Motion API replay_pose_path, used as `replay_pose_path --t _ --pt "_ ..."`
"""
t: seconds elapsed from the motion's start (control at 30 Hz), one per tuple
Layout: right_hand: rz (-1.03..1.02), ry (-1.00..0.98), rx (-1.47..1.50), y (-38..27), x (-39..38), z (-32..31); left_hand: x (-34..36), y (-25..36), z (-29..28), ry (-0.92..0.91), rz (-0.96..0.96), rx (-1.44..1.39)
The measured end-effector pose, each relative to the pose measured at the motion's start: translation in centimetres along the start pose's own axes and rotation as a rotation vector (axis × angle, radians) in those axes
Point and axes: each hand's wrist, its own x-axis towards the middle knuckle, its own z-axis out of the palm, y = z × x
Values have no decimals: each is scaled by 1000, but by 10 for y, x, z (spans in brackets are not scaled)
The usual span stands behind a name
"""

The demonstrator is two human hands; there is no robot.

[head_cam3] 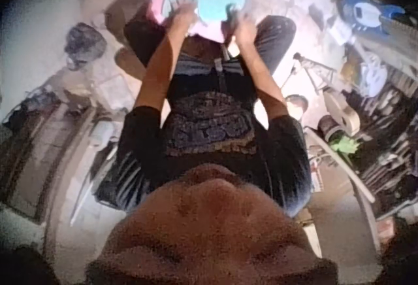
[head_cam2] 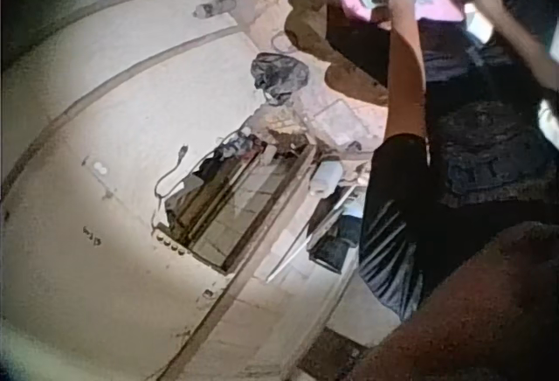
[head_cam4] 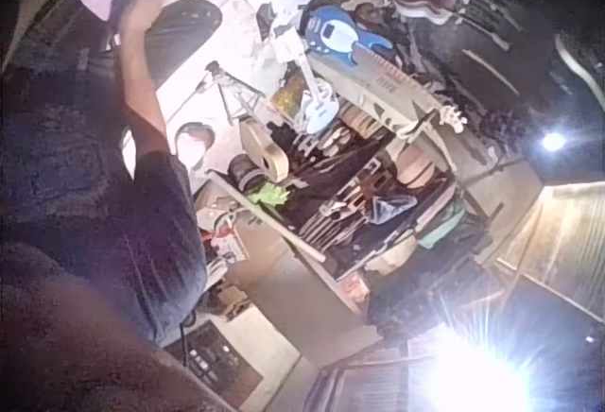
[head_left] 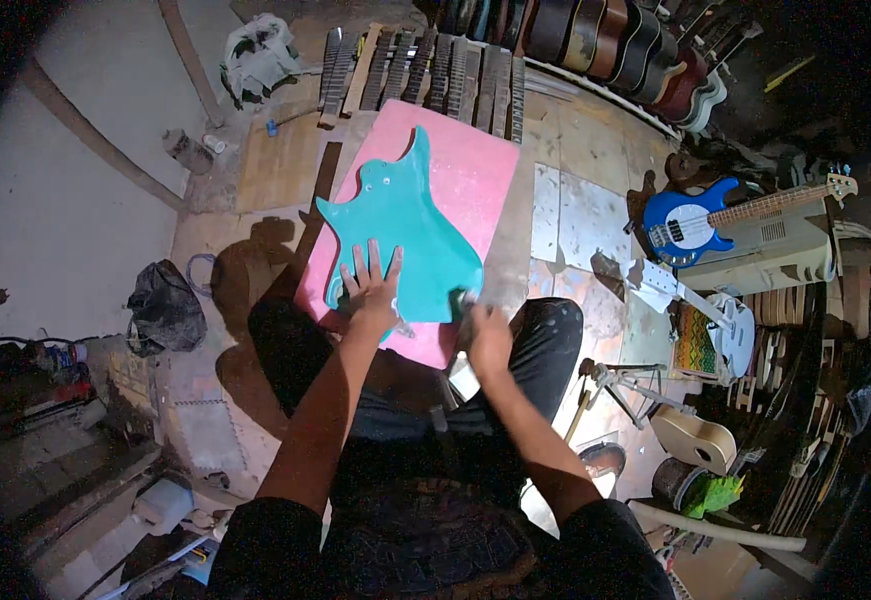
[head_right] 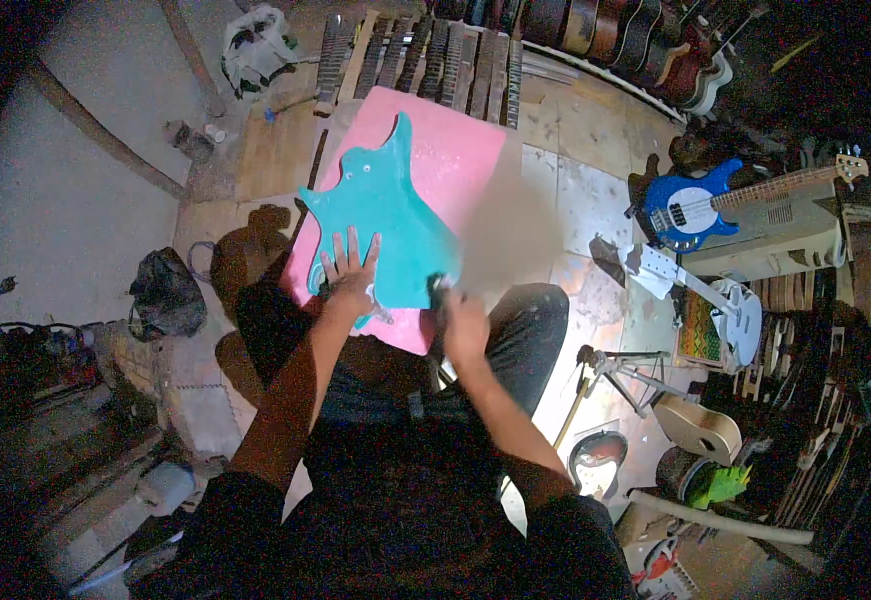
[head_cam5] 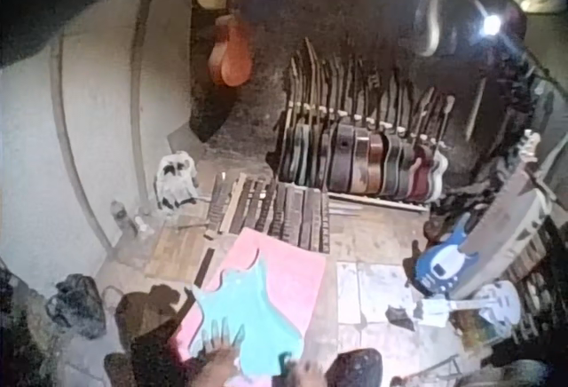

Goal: The person wipes and sands the edges and surface of a light blue guitar body with a cloth and a sanding block, turning the object over to reach different sides.

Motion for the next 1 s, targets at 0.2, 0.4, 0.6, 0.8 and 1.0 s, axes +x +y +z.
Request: replay_pose_path --t 0.2,0.4,0.6,0.8,1.0 --pt "9 121 67 7 26 -13 3 3 0 -10 10 3" --pt "-86 100 102 -10 -16 -6 6 -3 5 -35 -11 31" --pt "49 215 151 10 45 -29 6 -2 7 -11 27 5" --pt "-95 38 29 0 -13 -15 3 -2 0 -46 7 5" --pt "-26 246 132 11 41 -12 6 -2 13 -12 33 4"
